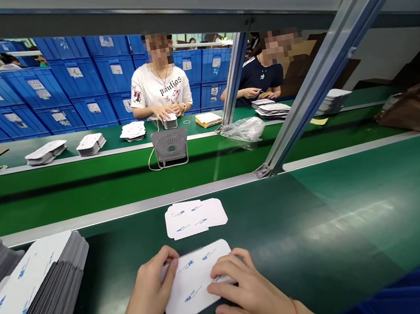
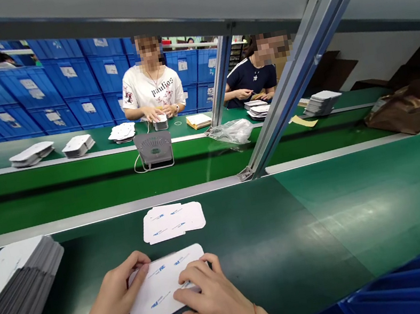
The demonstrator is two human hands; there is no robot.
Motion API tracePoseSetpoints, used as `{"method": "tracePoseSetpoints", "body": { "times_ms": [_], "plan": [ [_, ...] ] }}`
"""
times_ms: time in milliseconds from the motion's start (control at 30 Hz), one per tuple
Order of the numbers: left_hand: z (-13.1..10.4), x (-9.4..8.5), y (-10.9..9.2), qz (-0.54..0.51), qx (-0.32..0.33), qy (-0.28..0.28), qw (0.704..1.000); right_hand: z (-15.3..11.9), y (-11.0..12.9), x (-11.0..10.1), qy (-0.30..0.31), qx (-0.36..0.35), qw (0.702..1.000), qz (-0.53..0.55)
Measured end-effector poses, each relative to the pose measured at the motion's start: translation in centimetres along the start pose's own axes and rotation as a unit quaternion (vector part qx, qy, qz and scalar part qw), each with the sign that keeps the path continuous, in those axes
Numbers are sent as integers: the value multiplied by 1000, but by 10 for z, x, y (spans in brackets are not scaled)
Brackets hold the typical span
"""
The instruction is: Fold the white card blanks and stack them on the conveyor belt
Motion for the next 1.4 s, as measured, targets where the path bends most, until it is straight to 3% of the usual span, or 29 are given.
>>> {"method": "tracePoseSetpoints", "body": {
  "times_ms": [267, 500, 700, 800, 967, 1400],
  "plan": [
    [8, -5, 5, -34, -30, 30, 999, 10, 8, 5, -57, -70, 991, -100],
    [5, -4, 6, -10, -18, 25, 999, 9, 6, 8, -52, -93, 988, -110],
    [1, 1, 5, 49, 30, -14, 998, 19, 5, 12, 76, -68, 988, -113],
    [-11, 4, -9, 90, 84, 13, 992, 27, 2, 10, 123, -37, 991, -38],
    [-28, 20, -25, 113, 122, 125, 978, 35, -4, 10, 137, 5, 989, 62],
    [-20, 31, -22, 158, 120, 151, 969, 48, -10, 8, 190, 0, 975, 116]
  ]
}}
Point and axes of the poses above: each hand's wrist, its own z-axis towards the middle knuckle, its own x-axis out of the palm, y = z × x, the point moved 5 cm from there along z, towards the middle knuckle, and after that the axes turned 7 degrees about y, right-handed, at the moved point
